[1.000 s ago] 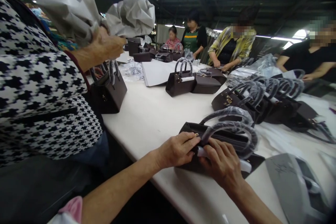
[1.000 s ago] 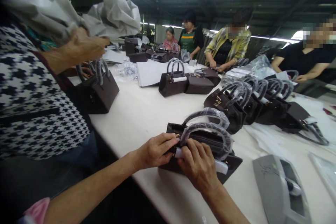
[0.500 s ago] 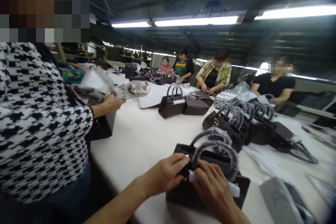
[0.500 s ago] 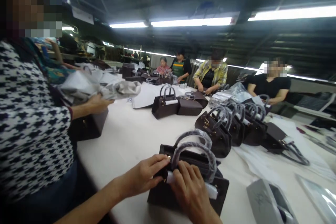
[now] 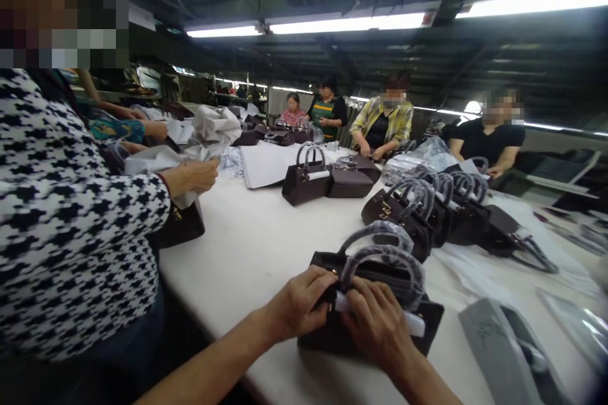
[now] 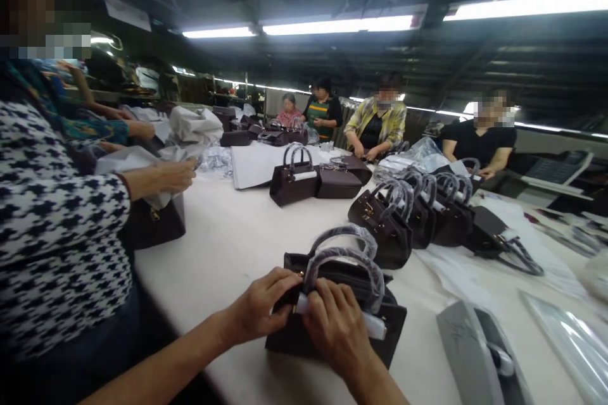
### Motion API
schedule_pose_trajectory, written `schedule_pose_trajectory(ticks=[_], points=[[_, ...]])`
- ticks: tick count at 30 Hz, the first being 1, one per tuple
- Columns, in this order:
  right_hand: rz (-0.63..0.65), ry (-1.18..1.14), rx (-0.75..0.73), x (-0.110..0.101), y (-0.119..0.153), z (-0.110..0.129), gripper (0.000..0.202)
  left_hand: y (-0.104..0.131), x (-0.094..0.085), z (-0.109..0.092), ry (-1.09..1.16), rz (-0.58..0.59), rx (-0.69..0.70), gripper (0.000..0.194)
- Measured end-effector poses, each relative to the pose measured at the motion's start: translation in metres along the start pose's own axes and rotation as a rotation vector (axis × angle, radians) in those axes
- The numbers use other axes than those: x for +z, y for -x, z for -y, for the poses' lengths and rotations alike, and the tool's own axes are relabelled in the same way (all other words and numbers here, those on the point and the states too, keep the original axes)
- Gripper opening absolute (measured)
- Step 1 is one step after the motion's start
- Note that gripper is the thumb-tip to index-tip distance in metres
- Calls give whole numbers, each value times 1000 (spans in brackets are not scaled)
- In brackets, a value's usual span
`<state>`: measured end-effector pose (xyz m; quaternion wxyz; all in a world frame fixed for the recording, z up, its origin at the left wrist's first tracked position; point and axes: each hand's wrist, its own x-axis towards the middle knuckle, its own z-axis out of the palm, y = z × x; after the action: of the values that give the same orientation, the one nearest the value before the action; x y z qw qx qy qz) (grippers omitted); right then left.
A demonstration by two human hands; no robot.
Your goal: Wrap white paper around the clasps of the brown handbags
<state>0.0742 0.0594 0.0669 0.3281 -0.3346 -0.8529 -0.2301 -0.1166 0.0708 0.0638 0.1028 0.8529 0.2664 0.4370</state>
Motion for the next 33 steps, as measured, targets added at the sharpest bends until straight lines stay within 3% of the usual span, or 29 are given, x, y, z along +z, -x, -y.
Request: schedule_pose_trajectory(ticks=[6,11,17,20,24,29,33], points=[[26,-6,36,-2,-6,2,3,-3,2,-3,11,32,-89,44],[83,-2,87,0,-12,2,5,-8,1,-10,59,15,-292,42],[247,-177,29,-15,-16,-20,14,-4,-9,-3,285,52,-255,50],[334,-304,5,-26,-17,-26,20,1,-6,-1,349,11,-299,41],[233,-295,22,-28,-12,-18,4,12,9,-8,349,-89,-352,36],[137,-213,-28,-28,-1,-5,8,25,20,-21,352,-204,-456,37],[98,-209,34,-24,2,1,6,22,18,-27,468,-124,-652,27]])
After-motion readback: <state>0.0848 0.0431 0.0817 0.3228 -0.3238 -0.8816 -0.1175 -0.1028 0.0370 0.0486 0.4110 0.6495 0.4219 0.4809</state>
